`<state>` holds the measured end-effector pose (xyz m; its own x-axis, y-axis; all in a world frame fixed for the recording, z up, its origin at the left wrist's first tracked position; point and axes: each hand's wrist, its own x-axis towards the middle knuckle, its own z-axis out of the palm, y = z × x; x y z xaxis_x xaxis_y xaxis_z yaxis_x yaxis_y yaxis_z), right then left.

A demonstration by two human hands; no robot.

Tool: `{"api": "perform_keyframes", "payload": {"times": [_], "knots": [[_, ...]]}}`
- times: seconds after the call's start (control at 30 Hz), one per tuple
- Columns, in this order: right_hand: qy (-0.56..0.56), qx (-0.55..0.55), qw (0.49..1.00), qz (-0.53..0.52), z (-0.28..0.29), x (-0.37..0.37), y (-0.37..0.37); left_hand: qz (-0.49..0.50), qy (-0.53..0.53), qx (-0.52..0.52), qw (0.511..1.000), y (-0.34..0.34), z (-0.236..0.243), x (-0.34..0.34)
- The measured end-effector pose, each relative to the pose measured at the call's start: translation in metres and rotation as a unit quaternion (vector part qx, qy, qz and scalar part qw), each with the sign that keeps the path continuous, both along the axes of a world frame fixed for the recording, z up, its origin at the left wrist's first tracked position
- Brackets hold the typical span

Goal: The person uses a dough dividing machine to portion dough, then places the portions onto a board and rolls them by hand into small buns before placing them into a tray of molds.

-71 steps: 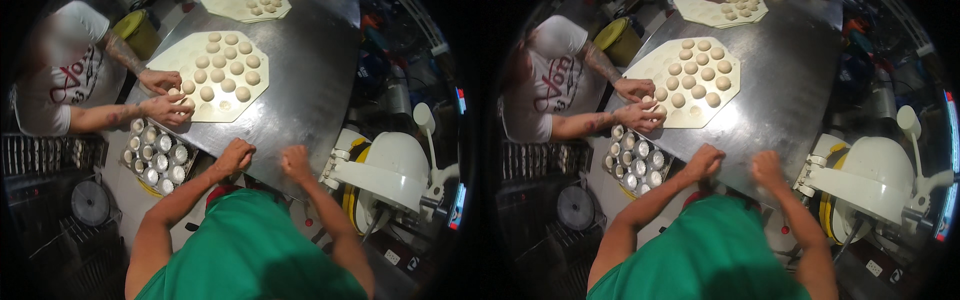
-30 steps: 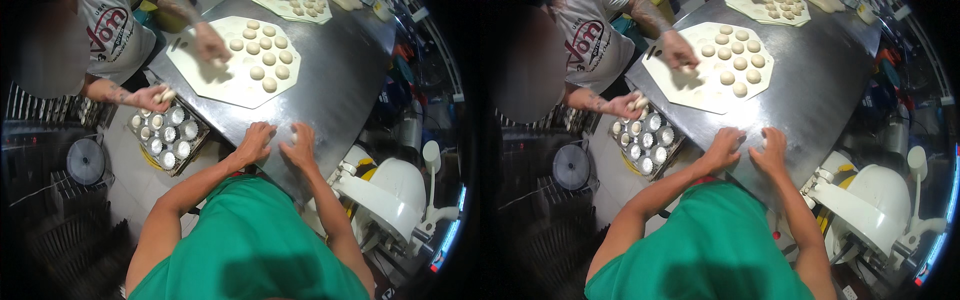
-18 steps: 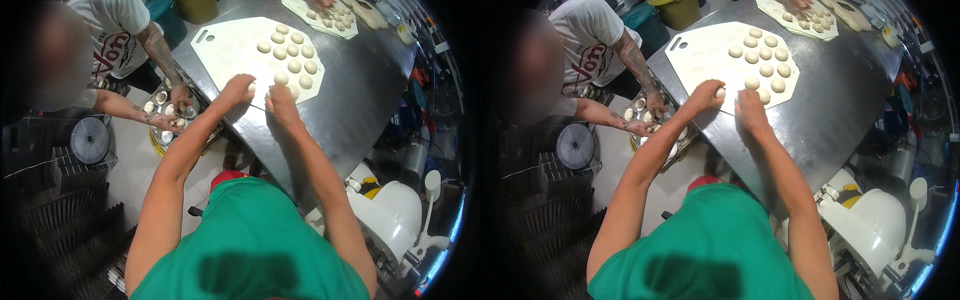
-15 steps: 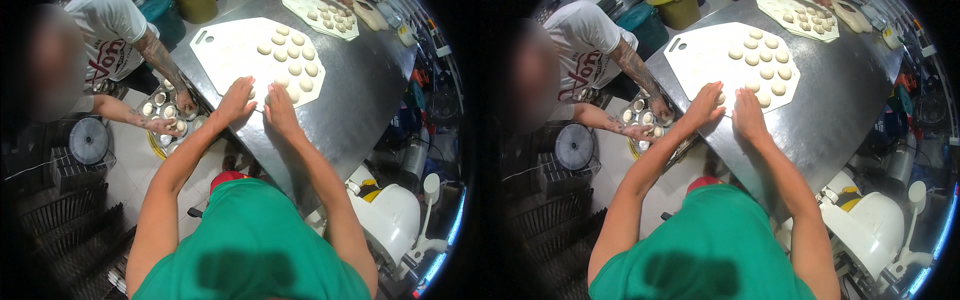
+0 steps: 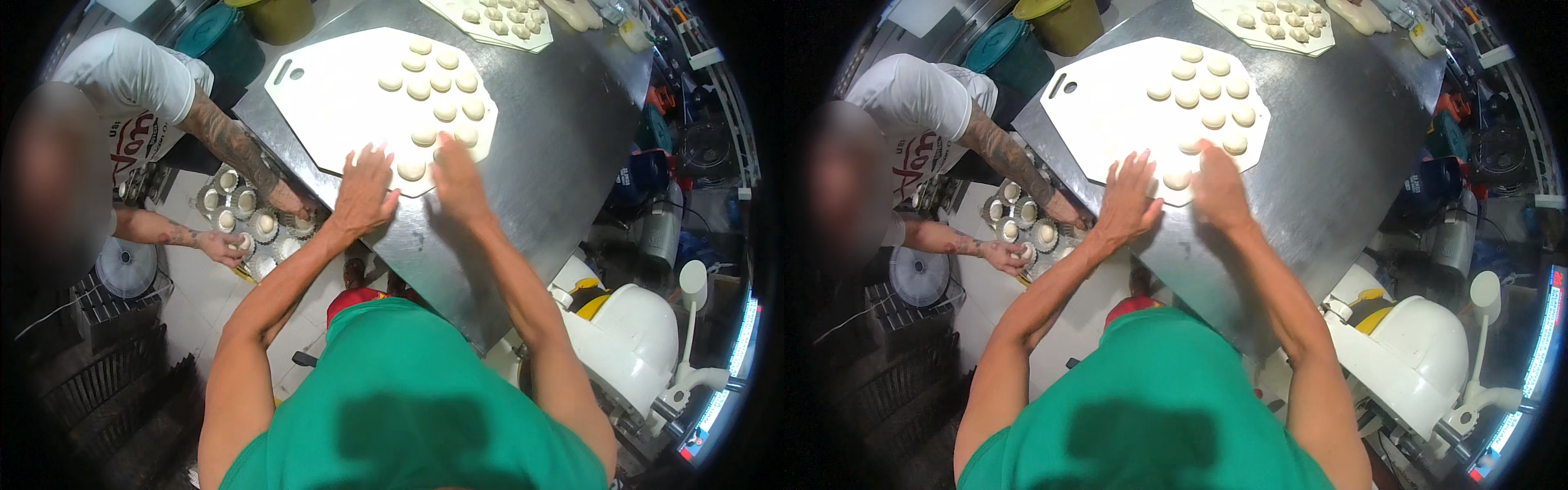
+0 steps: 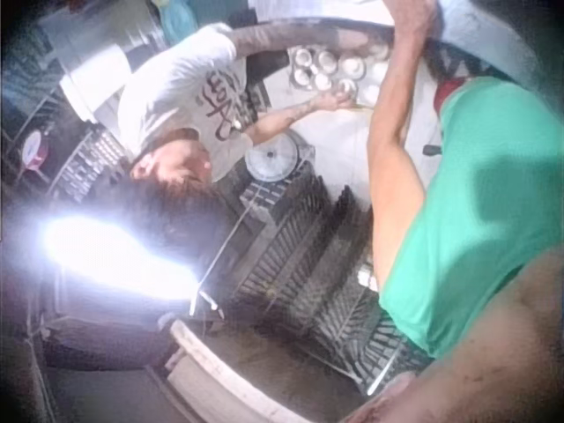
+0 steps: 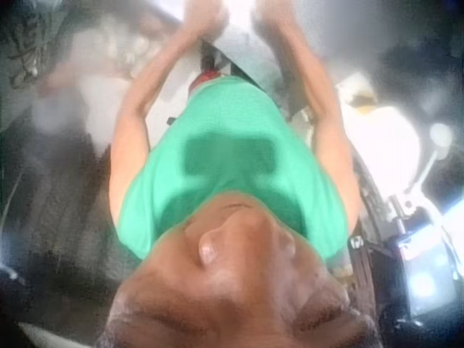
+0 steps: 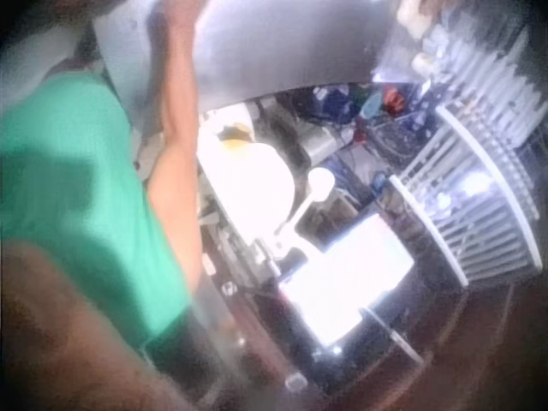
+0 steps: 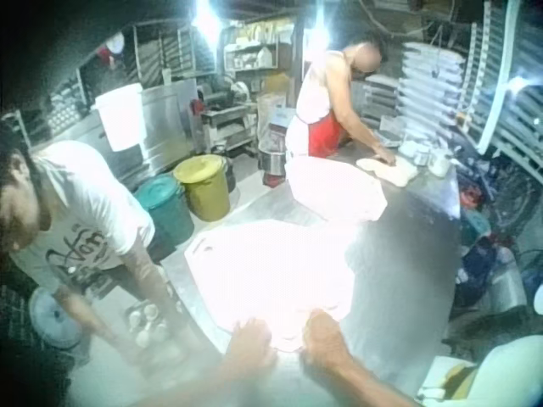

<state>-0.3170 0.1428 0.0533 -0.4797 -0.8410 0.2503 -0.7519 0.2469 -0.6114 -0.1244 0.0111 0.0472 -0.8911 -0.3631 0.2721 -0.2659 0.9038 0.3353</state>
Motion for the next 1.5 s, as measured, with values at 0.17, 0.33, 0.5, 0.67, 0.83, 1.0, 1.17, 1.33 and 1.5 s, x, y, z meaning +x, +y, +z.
{"api": "perform_keyframes", "payload": {"times": [0.17,0.33,0.5,0.67,0.83,1.0,1.17,1.33,1.5], "knots": [[-0.073,0.083,0.976,-0.186,-0.001,-0.081,-0.013,-0.077,-0.001,-0.002,0.997,0.021,0.012,-0.112],[-0.279,0.067,0.939,-0.187,-0.018,-0.095,-0.024,-0.072,-0.037,-0.021,0.996,0.013,-0.006,-0.132],[-0.394,-0.057,0.900,-0.178,0.035,-0.058,0.084,-0.172,0.101,0.185,0.962,0.046,0.022,-0.081],[-0.014,0.074,0.987,-0.140,-0.005,0.028,0.224,-0.210,0.013,0.141,0.967,0.100,-0.014,0.011],[0.112,0.072,0.980,-0.146,-0.026,0.047,0.176,-0.258,0.070,0.121,0.956,0.101,-0.022,-0.034],[0.112,0.057,0.983,-0.134,-0.037,0.071,0.185,-0.310,0.080,0.146,0.936,0.116,-0.038,-0.005],[0.163,0.071,0.974,-0.137,-0.035,0.058,0.237,-0.285,0.004,0.120,0.951,0.080,-0.028,0.023],[0.130,0.044,0.964,-0.229,-0.039,0.020,0.148,-0.268,0.070,0.161,0.947,0.101,-0.024,-0.056],[0.111,0.030,0.983,-0.143,-0.035,0.064,0.171,-0.265,0.063,0.194,0.942,0.122,-0.032,-0.014]]}}
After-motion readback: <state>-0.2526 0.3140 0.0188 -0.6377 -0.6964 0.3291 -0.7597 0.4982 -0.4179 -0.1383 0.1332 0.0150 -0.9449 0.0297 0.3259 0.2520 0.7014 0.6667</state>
